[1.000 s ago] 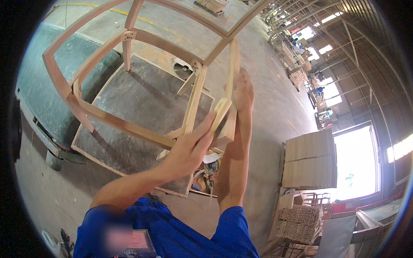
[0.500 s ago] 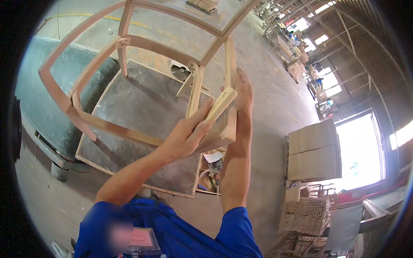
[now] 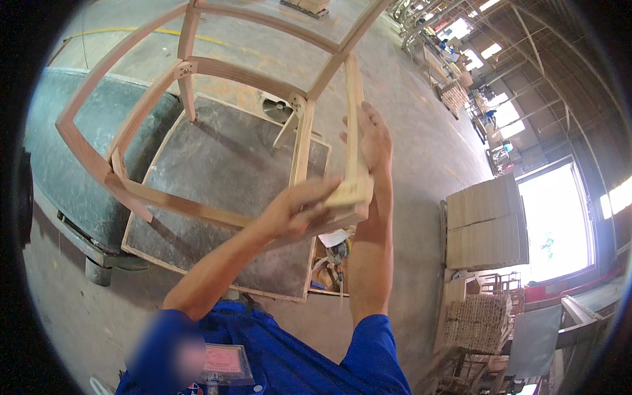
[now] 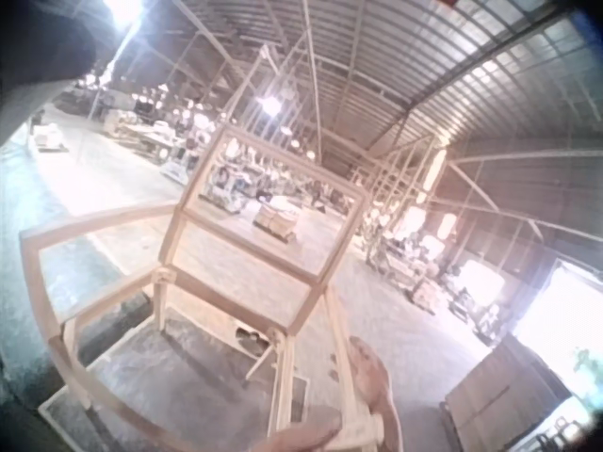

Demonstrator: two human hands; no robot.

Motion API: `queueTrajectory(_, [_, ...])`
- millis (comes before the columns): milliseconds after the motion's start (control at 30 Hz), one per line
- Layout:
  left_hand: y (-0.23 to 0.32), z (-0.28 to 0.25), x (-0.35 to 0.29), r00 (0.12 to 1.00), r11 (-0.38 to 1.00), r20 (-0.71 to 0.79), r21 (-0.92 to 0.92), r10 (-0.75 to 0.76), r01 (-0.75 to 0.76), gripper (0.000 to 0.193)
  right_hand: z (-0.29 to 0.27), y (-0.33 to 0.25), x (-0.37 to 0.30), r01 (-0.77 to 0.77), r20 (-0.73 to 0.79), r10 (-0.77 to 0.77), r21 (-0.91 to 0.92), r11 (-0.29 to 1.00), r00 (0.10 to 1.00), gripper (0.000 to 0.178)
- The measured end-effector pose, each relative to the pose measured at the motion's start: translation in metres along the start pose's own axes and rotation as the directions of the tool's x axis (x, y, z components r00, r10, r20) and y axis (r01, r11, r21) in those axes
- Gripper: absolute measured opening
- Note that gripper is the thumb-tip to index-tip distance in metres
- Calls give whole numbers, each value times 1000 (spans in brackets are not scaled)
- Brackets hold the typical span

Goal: The person sands the frame of a wooden chair using a sanding block. They systematically smooth the legs, seat frame, and backrest, frequently repositioning the chair to access different surfaces. The task is performed in a workshop setting with other workers visible in the background.

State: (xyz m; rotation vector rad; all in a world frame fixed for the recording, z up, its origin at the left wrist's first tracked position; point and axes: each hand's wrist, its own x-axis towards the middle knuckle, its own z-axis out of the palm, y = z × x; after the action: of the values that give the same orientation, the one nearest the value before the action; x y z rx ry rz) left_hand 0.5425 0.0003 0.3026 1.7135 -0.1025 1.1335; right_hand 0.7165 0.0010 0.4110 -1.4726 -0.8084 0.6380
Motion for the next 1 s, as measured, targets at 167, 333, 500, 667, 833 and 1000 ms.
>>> queueTrajectory(167, [-27, -16, 35, 989, 981, -124, -184, -79, 56, 58, 8, 4, 5, 82, 137, -99, 125, 989, 986, 66])
queueTrajectory(333, [-42, -5, 25, 986, 990, -90, 15, 139, -138, 59, 7, 10, 11, 20, 60, -28, 143, 989, 998, 62])
queueTrajectory(500, [-42, -12, 54, 977, 1000, -211, 8, 27, -25, 60, -8, 4, 13, 106, 114, -90, -144, 984, 989, 56])
queueTrajectory(667, [-33, 14, -2, 993, 1000, 115, -29, 11, -8, 68, -19, 16, 2, -37, -2, 38, 140, 989, 999, 54])
queueTrajectory(833, [-31, -38, 65, 999, 964, -13, 263, 32, -27, 61, -2, 24, 19, -13, 124, -30, 338, 941, 992, 59])
queueTrajectory(1000, [77, -71, 77, 835, 769, 523, 601, -170, -220, 59, 8, 25, 36, -283, 234, 168, 658, 697, 958, 49])
